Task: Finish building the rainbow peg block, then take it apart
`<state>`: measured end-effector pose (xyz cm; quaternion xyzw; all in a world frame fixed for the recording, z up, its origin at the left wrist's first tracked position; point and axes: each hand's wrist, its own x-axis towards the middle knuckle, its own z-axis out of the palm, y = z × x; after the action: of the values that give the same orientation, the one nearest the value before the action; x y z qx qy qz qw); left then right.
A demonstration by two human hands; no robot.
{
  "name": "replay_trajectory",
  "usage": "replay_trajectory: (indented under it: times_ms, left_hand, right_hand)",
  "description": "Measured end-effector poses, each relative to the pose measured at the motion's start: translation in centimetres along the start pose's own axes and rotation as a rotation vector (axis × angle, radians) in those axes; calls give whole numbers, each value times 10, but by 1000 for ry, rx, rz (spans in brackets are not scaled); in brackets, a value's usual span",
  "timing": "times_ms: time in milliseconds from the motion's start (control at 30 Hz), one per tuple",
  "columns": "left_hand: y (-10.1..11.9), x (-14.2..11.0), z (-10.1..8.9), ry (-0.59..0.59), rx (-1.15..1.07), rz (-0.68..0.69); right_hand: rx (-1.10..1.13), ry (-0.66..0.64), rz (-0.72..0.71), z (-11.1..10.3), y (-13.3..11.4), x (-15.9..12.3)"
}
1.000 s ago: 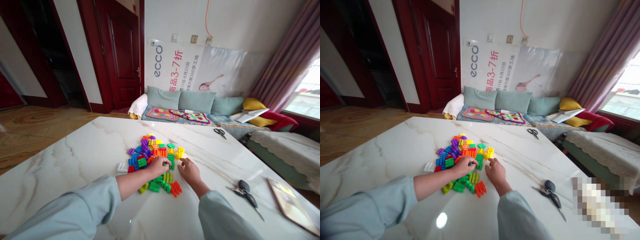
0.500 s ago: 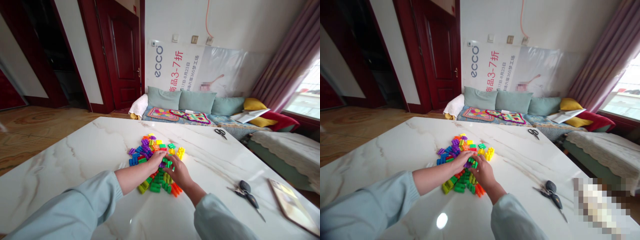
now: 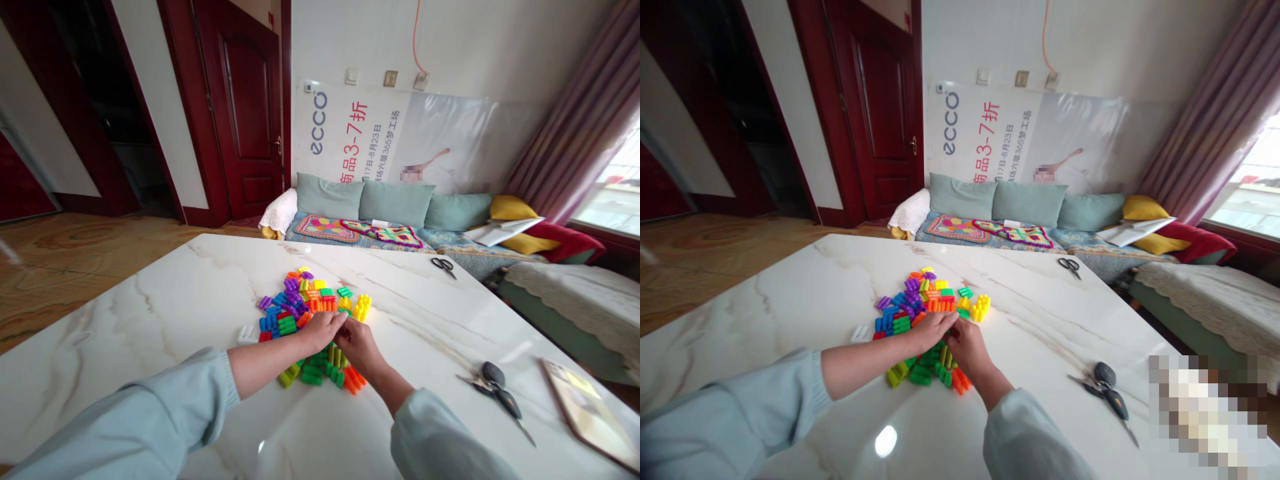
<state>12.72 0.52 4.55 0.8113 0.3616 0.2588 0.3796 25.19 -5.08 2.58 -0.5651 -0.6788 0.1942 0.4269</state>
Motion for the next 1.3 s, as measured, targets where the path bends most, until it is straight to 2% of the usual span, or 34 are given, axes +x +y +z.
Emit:
replay_trajectory:
  times_ms: [100, 167, 233, 300, 400, 500, 633, 867, 967, 1100, 1300]
  left_hand:
    - [-1, 3, -11, 18, 163, 186]
    - [-5, 8, -20, 51, 239, 244]
    - [-11, 16, -29, 111, 311, 270]
    - [-19, 27, -37, 169, 410, 266]
    - [-33, 46, -42, 190, 545, 190]
    - [-45, 66, -41, 154, 605, 136]
    - [-56, 92, -33, 75, 673, 72]
    - [-65, 124, -33, -148, 744, 1]
    - [-65, 128, -33, -158, 752, -5]
    - [-61, 133, -34, -49, 755, -8]
    - [-68, 145, -56, 276, 788, -166]
  right_hand:
    - [15, 5, 49, -4, -2, 1]
    - [-63, 11, 75, -14, -2, 1]
    - [-253, 56, 167, -29, 3, 1]
    - [-497, 88, 323, -45, 13, -3]
    - [-713, 6, 429, -59, 36, -13]
    - [-788, -53, 368, -58, 53, -25]
    - [-818, -27, 233, -48, 60, -34]
    - [-840, -19, 201, -46, 61, -39]
    - [-840, -18, 189, -47, 61, -40]
    - [-838, -11, 176, -47, 62, -41]
    - [-829, -16, 158, -47, 63, -42]
